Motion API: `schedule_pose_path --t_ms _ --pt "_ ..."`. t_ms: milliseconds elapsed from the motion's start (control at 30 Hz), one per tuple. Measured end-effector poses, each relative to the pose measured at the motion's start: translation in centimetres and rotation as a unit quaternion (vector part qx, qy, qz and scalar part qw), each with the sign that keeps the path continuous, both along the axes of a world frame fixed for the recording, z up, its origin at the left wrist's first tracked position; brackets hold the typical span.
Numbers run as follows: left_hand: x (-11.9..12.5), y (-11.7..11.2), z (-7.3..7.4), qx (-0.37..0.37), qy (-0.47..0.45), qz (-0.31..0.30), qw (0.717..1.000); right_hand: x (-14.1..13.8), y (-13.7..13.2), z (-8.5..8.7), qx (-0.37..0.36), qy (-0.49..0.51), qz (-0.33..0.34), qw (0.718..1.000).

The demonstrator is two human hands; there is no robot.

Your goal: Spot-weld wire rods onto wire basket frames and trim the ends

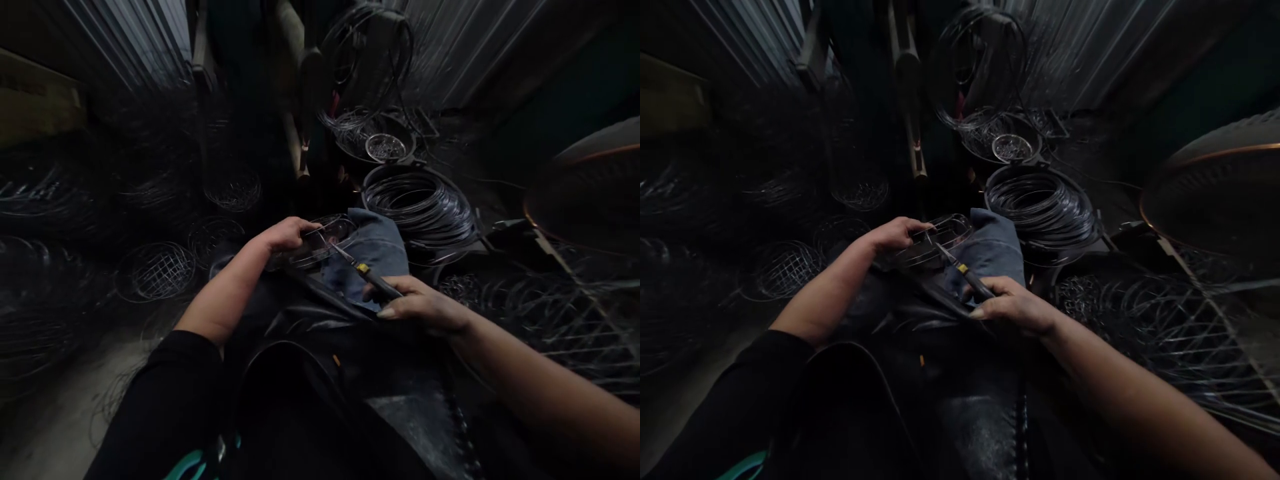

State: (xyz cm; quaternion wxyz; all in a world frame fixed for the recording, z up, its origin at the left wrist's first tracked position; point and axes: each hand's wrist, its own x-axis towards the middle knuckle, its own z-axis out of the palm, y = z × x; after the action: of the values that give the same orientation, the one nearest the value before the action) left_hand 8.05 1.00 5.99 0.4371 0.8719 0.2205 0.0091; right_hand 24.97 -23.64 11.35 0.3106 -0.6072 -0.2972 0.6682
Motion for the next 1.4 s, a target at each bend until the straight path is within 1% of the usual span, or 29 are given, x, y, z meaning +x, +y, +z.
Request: schedule_pose_path --t_ms 67,133,200,233,267,333,400,433,467,500,567,633,667,733,800,867,967,1067,1133,1167,1200,1233,1267,1300,1333,1400 --pt "-0.1 0.9 -0.8 -0.018 0.064 0.004 0.998 -0.4 0.5 -2.1 -0.015 0.029 -0.027 0.999" --pt "-0.2 1.4 -2.2 -0.049 0.116 0.0 0.992 -0.8 0.8 -4.2 -0.025 0.07 -0.051 0.996" --pt "-0.3 1.5 -3.8 -0.084 0.139 -0.012 0.987 -1.0 0.7 -5.7 -0.036 0.106 -0.061 0.992" --pt "-0.3 1.4 -4.5 -0.101 0.145 -0.017 0.984 -0.9 0.6 -6.1 -0.043 0.118 -0.057 0.991" --pt "-0.2 1.4 -5.1 -0.116 0.151 -0.023 0.981 -0.6 0.5 -6.2 -0.05 0.123 -0.043 0.99" --pt "0.0 1.4 -6.0 -0.137 0.163 -0.033 0.977 0.6 0.3 -5.8 -0.052 0.104 0.015 0.993" --pt "0.0 1.6 -6.4 -0.14 0.157 -0.031 0.977 2.2 0.3 -4.7 -0.018 0.029 0.105 0.994" --pt "-0.2 1.7 -6.5 -0.14 0.137 -0.022 0.98 3.0 0.5 -4.1 0.012 -0.031 0.157 0.987" --pt "-0.5 1.8 -6.6 -0.146 0.106 -0.009 0.984 3.7 0.6 -3.5 0.045 -0.103 0.209 0.971" --pt "-0.9 1.9 -6.6 -0.162 0.068 0.011 0.984 4.3 0.9 -2.9 0.074 -0.182 0.256 0.947" --pt "-2.1 1.6 -6.3 -0.215 -0.013 0.062 0.974 4.8 1.5 -2.1 0.108 -0.332 0.328 0.878" --pt "-3.4 1.0 -5.8 -0.247 -0.067 0.101 0.961 4.8 2.3 -1.5 0.115 -0.453 0.372 0.802" --pt "-3.9 0.5 -5.5 -0.236 -0.077 0.107 0.963 4.6 2.7 -1.3 0.119 -0.496 0.389 0.767" --pt "-4.8 -0.6 -5.0 -0.169 -0.053 0.09 0.98 4.2 3.5 -0.9 0.135 -0.548 0.417 0.712" --pt "-5.2 -1.6 -4.7 -0.084 0.002 0.067 0.994 3.7 4.2 -0.5 0.155 -0.571 0.437 0.677" --pt "-5.1 -2.5 -4.9 -0.016 0.044 0.057 0.997 3.3 4.9 -0.1 0.171 -0.585 0.449 0.653" --pt "-4.7 -3.6 -5.7 0.053 0.058 0.065 0.995 2.5 5.5 0.1 0.185 -0.606 0.46 0.622" --pt "-4.5 -4.1 -6.5 0.099 0.056 0.079 0.99 1.7 5.8 0.2 0.186 -0.625 0.467 0.597" --pt "-4.3 -3.9 -6.6 0.105 0.049 0.07 0.991 1.3 5.9 0.2 0.19 -0.634 0.465 0.588" --pt "-4.2 -3.5 -6.4 0.1 0.044 0.059 0.992 1.1 6.0 0.3 0.191 -0.637 0.46 0.589" --pt "-4.1 -3.0 -6.1 0.094 0.037 0.046 0.994 1.0 6.0 0.5 0.187 -0.638 0.453 0.594" --pt "-3.9 -2.2 -5.6 0.092 0.029 0.038 0.995 0.8 6.1 0.7 0.175 -0.636 0.445 0.606" --pt "-3.7 -1.4 -5.0 0.099 0.018 0.043 0.994 0.7 6.2 0.9 0.156 -0.627 0.436 0.626" --pt "-3.5 -0.4 -4.3 0.115 0.002 0.065 0.991 0.6 6.4 1.2 0.132 -0.611 0.425 0.655" --pt "-3.4 0.4 -3.7 0.139 -0.019 0.103 0.985 0.5 6.6 1.5 0.108 -0.589 0.41 0.688" --pt "-3.3 1.7 -3.0 0.189 -0.07 0.207 0.957 0.3 7.1 1.8 0.073 -0.53 0.375 0.757"
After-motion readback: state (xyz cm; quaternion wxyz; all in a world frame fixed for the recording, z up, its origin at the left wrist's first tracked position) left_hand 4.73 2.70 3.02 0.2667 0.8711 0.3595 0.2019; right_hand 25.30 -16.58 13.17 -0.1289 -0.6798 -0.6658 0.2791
